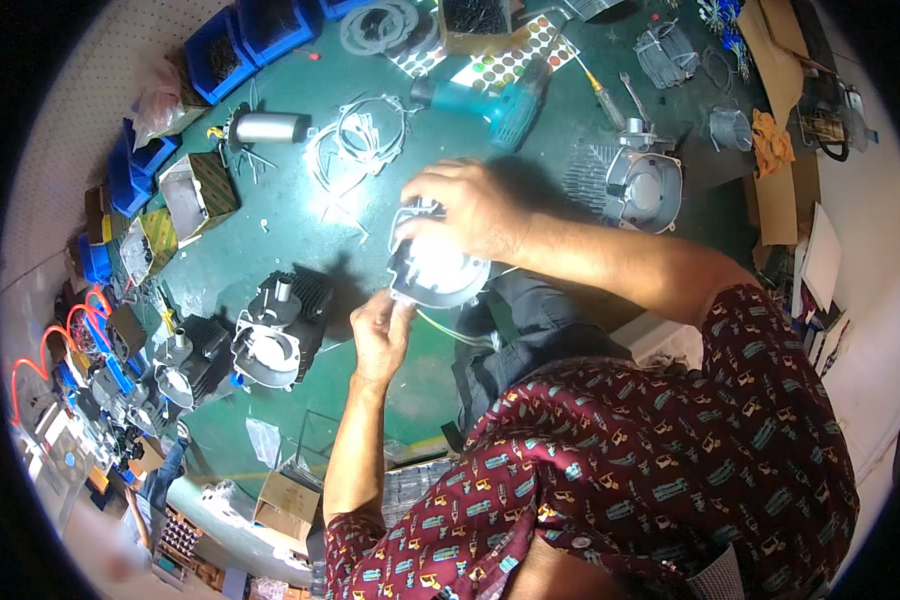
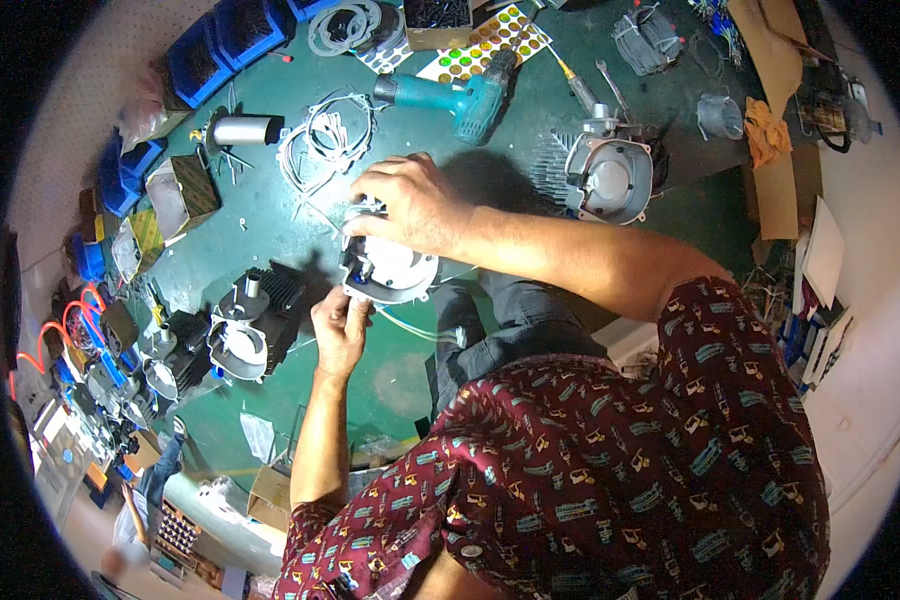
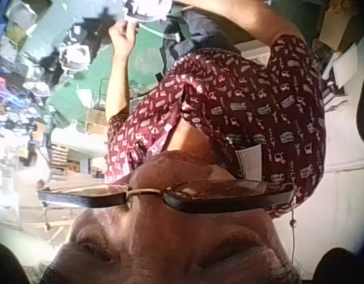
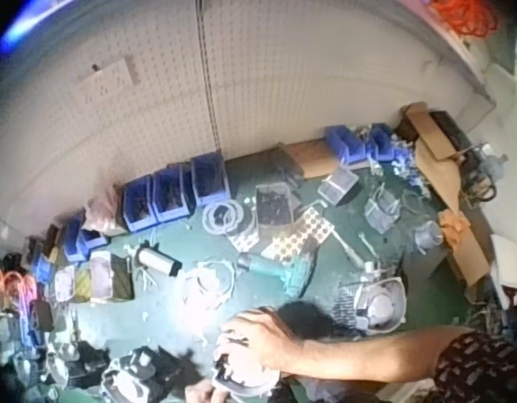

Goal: The person assembles small electronic devices at a workbench, connecting wires to circular housings and attaching black dome covers. They handle multiple units one at a time, using pliers and a screwdriver to secure components and organize parts on the table.

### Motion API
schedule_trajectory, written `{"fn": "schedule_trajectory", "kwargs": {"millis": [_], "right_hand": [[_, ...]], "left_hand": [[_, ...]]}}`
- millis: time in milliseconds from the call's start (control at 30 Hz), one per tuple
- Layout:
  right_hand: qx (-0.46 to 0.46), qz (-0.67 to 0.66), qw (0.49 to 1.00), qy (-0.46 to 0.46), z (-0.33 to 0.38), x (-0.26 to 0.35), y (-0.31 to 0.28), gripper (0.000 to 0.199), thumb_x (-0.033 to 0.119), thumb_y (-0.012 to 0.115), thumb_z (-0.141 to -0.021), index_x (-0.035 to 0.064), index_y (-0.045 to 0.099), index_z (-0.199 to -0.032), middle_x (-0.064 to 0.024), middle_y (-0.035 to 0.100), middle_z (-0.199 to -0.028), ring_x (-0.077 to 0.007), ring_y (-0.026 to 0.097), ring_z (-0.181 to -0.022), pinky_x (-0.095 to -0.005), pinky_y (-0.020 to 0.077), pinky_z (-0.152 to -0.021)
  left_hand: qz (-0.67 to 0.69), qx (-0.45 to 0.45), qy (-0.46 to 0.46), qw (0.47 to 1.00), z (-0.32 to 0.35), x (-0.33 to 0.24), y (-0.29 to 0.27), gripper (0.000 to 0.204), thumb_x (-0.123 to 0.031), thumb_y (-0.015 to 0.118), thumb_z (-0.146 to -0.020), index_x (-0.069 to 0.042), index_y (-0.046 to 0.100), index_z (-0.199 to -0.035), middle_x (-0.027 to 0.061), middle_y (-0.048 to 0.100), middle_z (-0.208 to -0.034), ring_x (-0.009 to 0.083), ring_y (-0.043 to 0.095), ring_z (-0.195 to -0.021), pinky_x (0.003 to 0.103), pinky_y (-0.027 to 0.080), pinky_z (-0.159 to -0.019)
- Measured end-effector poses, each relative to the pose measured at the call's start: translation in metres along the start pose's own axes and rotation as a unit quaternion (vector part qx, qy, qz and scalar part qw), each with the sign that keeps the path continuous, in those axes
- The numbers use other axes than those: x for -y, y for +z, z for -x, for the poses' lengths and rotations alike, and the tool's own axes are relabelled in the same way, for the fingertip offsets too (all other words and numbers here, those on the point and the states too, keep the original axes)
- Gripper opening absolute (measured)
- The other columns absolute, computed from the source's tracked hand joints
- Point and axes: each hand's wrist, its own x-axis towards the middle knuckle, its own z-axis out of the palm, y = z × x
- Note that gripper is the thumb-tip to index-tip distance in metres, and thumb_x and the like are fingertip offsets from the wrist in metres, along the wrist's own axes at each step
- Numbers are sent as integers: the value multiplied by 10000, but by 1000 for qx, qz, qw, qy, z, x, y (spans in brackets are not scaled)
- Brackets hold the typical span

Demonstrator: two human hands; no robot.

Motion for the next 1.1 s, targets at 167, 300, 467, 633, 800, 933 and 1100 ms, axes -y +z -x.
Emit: {"fn": "schedule_trajectory", "kwargs": {"millis": [167, 300, 467, 633, 800, 933, 1100], "right_hand": [[6, -18, 1000, 12, 0, -1, -4, 358, 342, 817, -775, 41, 702, -931, -128, 722, -951, -316, 697, -920, -425, 528, -834], [4, -16, 1000, 6, -2, -3, -1, 362, 337, 814, -774, 38, 702, -944, -133, 721, -950, -319, 697, -920, -424, 535, -842], [0, -6, 1000, -1, 2, 0, -2, 358, 343, 810, -775, 47, 705, -948, -123, 721, -953, -313, 692, -926, -424, 522, -844], [4, 4, 1000, -9, 6, 2, 5, 361, 369, 800, -783, 62, 709, -950, -110, 723, -967, -303, 683, -947, -432, 492, -871], [-7, 17, 1000, -15, 7, 2, 3, 358, 385, 788, -790, 75, 709, -951, -104, 724, -965, -296, 685, -959, -435, 484, -882], [-2, 24, 1000, 4, 6, 2, 4, 383, 389, 787, -788, 68, 704, -980, -106, 724, -984, -298, 687, -967, -433, 489, -888], [-15, 9, 1000, -17, 3, 2, 2, 338, 311, 830, -758, 47, 694, -919, -115, 717, -929, -310, 686, -905, -420, 503, -840]], "left_hand": [[-54, -90, -2, 994, 0, -17, 4, 184, -66, 761, -869, 42, 682, -996, 115, 692, -774, 138, 626, -681, 291, 515, -661], [66, -123, -26, 990, 5, -20, 11, 214, -8, 748, -855, 35, 688, -1056, 24, 677, -855, 71, 596, -747, 239, 505, -701], [119, -129, -67, 982, 6, -31, 16, 126, 12, 678, -885, 42, 648, -1004, 17, 633, -825, 74, 583, -717, 235, 498, -665], [170, -168, -103, 965, 13, -39, 28, 73, 13, 646, -904, 41, 606, -958, 49, 643, -826, 99, 598, -689, 252, 511, -608], [294, -154, -180, 926, 6, -39, 23, 74, -35, 676, -913, 9, 632, -953, 53, 661, -844, 101, 595, -676, 262, 520, -598], [366, -85, -191, 907, 7, -37, 11, 89, -56, 684, -941, 8, 646, -989, 47, 672, -877, 101, 602, -703, 252, 515, -641], [431, 1, -213, 877, 5, -12, 0, 137, -127, 691, -960, -14, 665, -1032, 36, 676, -879, 97, 618, -735, 258, 539, -651]]}}
